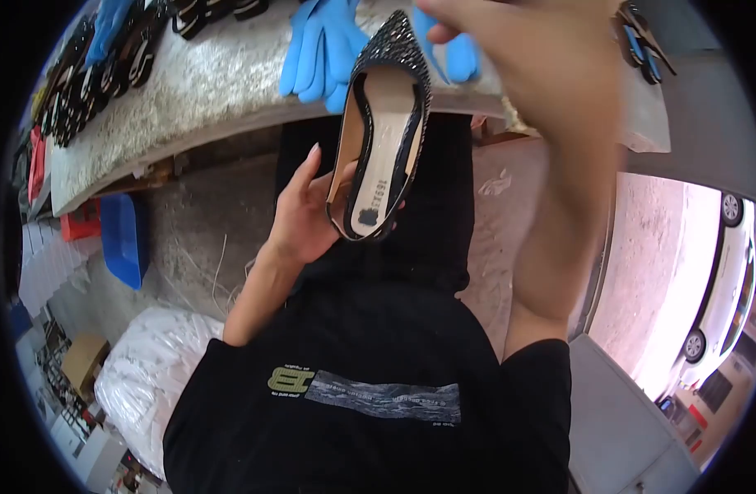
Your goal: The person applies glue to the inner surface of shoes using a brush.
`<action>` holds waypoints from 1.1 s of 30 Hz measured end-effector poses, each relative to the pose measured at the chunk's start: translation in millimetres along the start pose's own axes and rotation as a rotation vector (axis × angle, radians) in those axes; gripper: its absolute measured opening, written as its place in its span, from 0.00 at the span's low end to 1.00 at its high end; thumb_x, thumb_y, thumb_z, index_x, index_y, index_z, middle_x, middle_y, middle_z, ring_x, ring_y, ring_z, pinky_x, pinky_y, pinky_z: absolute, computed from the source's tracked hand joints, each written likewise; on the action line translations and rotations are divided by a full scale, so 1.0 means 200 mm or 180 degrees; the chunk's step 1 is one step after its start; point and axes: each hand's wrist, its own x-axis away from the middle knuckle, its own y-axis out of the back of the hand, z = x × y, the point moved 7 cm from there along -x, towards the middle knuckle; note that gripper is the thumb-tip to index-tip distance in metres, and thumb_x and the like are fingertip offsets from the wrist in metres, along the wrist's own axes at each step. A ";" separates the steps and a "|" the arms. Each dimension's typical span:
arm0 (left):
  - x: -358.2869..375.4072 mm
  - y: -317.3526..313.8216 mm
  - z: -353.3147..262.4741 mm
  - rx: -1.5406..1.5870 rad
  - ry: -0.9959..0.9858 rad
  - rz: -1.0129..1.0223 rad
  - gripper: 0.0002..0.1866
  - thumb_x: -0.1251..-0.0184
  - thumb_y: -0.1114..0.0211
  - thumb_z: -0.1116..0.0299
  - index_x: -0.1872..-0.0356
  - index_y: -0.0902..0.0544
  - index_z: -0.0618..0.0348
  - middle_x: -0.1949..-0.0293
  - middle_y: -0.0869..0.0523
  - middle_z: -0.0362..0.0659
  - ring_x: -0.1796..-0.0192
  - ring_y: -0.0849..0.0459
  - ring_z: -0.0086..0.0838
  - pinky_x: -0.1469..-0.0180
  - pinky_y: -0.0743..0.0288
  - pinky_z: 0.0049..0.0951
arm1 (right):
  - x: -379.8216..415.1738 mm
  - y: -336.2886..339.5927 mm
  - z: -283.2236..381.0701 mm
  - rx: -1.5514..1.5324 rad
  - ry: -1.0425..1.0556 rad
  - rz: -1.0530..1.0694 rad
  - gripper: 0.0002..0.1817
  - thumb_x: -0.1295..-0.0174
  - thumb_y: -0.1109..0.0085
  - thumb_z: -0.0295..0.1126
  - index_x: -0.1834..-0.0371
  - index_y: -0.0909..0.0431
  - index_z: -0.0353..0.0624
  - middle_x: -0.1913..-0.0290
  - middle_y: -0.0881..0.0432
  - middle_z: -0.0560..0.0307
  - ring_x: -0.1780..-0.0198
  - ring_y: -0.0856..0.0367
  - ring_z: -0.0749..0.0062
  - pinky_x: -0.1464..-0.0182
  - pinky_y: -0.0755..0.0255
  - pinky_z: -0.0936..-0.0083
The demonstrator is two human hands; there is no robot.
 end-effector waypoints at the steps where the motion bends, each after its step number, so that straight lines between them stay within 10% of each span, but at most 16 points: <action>1: 0.01 0.03 0.01 0.0044 0.0001 -0.0069 0.41 0.25 0.56 0.36 0.30 0.31 0.65 0.41 0.19 0.57 0.45 0.15 0.46 0.43 0.20 0.47 | 0.09 -0.01 -0.02 -0.0029 -0.0026 0.0072 0.14 0.40 0.38 0.24 0.51 0.17 0.32 0.66 0.12 0.46 0.70 0.13 0.66 0.69 0.21 0.68; 3: 0.03 0.04 0.02 0.0081 -0.0083 0.0116 0.37 0.26 0.52 0.42 0.31 0.30 0.66 0.41 0.19 0.57 0.44 0.16 0.45 0.42 0.21 0.48 | 0.24 -0.06 -0.11 -0.1185 0.0162 0.0390 0.16 0.41 0.29 0.26 0.51 0.18 0.34 0.67 0.14 0.55 0.76 0.23 0.81 0.73 0.32 0.87; 6: 0.01 0.04 0.02 0.0149 -0.0182 0.0317 0.34 0.27 0.47 0.48 0.33 0.28 0.67 0.42 0.19 0.56 0.44 0.16 0.45 0.41 0.21 0.49 | 0.34 -0.37 -0.41 -0.0903 -0.0271 0.0462 0.13 0.53 0.26 0.20 0.64 0.18 0.36 0.77 0.21 0.62 0.78 0.33 0.82 0.75 0.37 0.82; 10: 0.03 0.02 0.00 -0.0933 -0.0364 0.0493 0.24 0.33 0.37 0.64 0.38 0.22 0.64 0.53 0.17 0.42 0.55 0.20 0.23 0.51 0.30 0.20 | 0.36 -0.42 -0.46 -0.0692 -0.0582 0.0450 0.19 0.51 0.25 0.20 0.55 0.17 0.37 0.74 0.19 0.64 0.75 0.29 0.83 0.71 0.35 0.87; 15: 0.03 -0.01 -0.04 -0.1962 -0.0439 0.0083 0.24 0.44 0.29 0.79 0.45 0.22 0.66 0.55 0.14 0.46 0.54 0.15 0.33 0.45 0.21 0.30 | 0.35 -0.45 -0.45 -0.0438 -0.0614 0.0683 0.15 0.51 0.26 0.20 0.58 0.15 0.37 0.71 0.21 0.65 0.74 0.30 0.83 0.70 0.37 0.85; 25: 0.03 0.01 -0.04 -0.2053 -0.0436 0.0036 0.23 0.47 0.28 0.83 0.47 0.21 0.65 0.58 0.13 0.42 0.59 0.17 0.25 0.52 0.22 0.23 | 0.21 -0.47 -0.43 0.0569 0.0240 0.0080 0.09 0.47 0.30 0.18 0.62 0.12 0.36 0.64 0.25 0.63 0.71 0.32 0.77 0.69 0.38 0.83; 33: 0.06 -0.01 -0.06 -0.2108 -0.0488 -0.0091 0.21 0.45 0.30 0.82 0.48 0.20 0.64 0.62 0.16 0.39 0.62 0.21 0.21 0.56 0.27 0.20 | 0.34 -0.44 -0.31 0.0394 0.0698 0.0148 0.20 0.47 0.39 0.15 0.50 0.13 0.36 0.44 0.13 0.55 0.54 0.13 0.64 0.52 0.22 0.77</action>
